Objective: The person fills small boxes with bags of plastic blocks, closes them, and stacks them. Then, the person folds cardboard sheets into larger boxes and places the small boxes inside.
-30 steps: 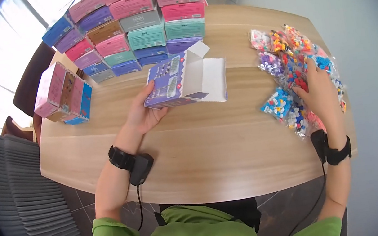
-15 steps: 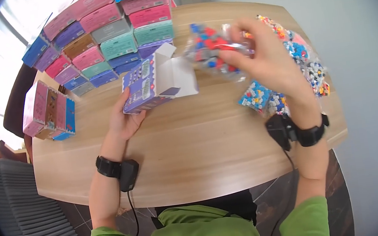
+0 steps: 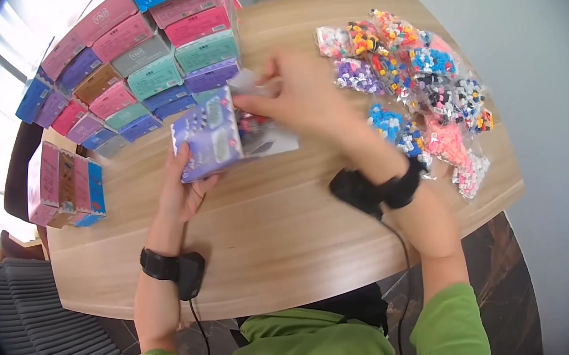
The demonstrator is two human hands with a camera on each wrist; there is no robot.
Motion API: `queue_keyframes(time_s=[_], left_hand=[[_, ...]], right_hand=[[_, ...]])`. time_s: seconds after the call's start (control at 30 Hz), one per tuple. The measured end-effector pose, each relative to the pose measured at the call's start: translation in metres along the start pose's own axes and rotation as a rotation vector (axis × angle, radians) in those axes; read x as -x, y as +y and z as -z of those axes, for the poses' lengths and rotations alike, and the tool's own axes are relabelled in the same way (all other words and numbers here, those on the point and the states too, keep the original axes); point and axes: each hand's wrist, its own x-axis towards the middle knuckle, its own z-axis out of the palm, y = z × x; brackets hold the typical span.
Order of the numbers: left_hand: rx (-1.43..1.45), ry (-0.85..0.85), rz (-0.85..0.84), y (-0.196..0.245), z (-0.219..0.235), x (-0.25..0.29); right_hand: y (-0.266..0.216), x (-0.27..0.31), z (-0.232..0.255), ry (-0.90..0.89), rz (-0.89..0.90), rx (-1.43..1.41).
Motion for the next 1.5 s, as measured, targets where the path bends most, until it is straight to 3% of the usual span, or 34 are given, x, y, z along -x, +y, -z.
queue_keyframes(time_s=[0.07, 0.13, 0.2, 0.3, 0.47, 0.67, 0.87, 0.97, 1.07, 1.17, 1.27, 1.37, 1.47, 1.5], left_hand=[[0.151, 0.026, 0.05, -0.001, 0.01, -0.005], [0.25, 0.017, 0.079, 0.001, 0.018, -0.007], [0.317, -0.017, 0.08, 0.002, 0.021, -0.005], [0.287, -0.048, 0.087, 0.002, 0.015, -0.004], [0.3, -0.044, 0.141, 0.002, 0.02, -0.005], [0.34, -0.019, 0.119, 0.003, 0.021, -0.004], [0.009, 0.01, -0.031, 0.004, 0.003, -0.002], [-0.068, 0.0, -0.057, 0.003, -0.002, 0.0], [0.041, 0.023, -0.047, 0.003, 0.006, -0.003], [0.131, 0.021, -0.044, 0.003, 0.012, -0.003], [0.109, 0.025, -0.049, 0.003, 0.01, -0.004], [0.038, 0.047, -0.067, 0.002, 0.007, -0.005], [-0.005, 0.058, -0.079, 0.002, 0.007, -0.003], [-0.015, 0.058, -0.081, 0.003, 0.007, -0.002]], right_hand=[[-0.006, 0.005, -0.031, 0.11, 0.108, -0.103], [-0.013, 0.005, -0.024, 0.12, 0.393, 0.196], [-0.021, 0.007, -0.018, 0.172, 0.531, 0.381], [-0.023, 0.011, -0.013, 0.226, 0.507, 0.383], [-0.01, 0.002, -0.021, 0.021, 0.424, 0.219], [-0.008, 0.006, -0.051, 0.24, 0.592, 0.465], [-0.023, 0.001, -0.05, 0.478, 0.539, -0.407], [-0.009, -0.003, -0.045, 0.471, 0.4, -0.237], [0.009, -0.018, -0.04, 0.582, 0.367, -0.505], [0.004, -0.017, -0.028, 0.698, 0.101, -0.98], [0.01, -0.014, -0.023, 0.286, -0.324, -1.253], [0.004, -0.008, -0.048, 0.008, -0.242, -1.134], [0.004, -0.004, -0.07, 0.057, -0.012, -0.815], [0.006, -0.004, -0.07, 0.052, -0.015, -0.831]])
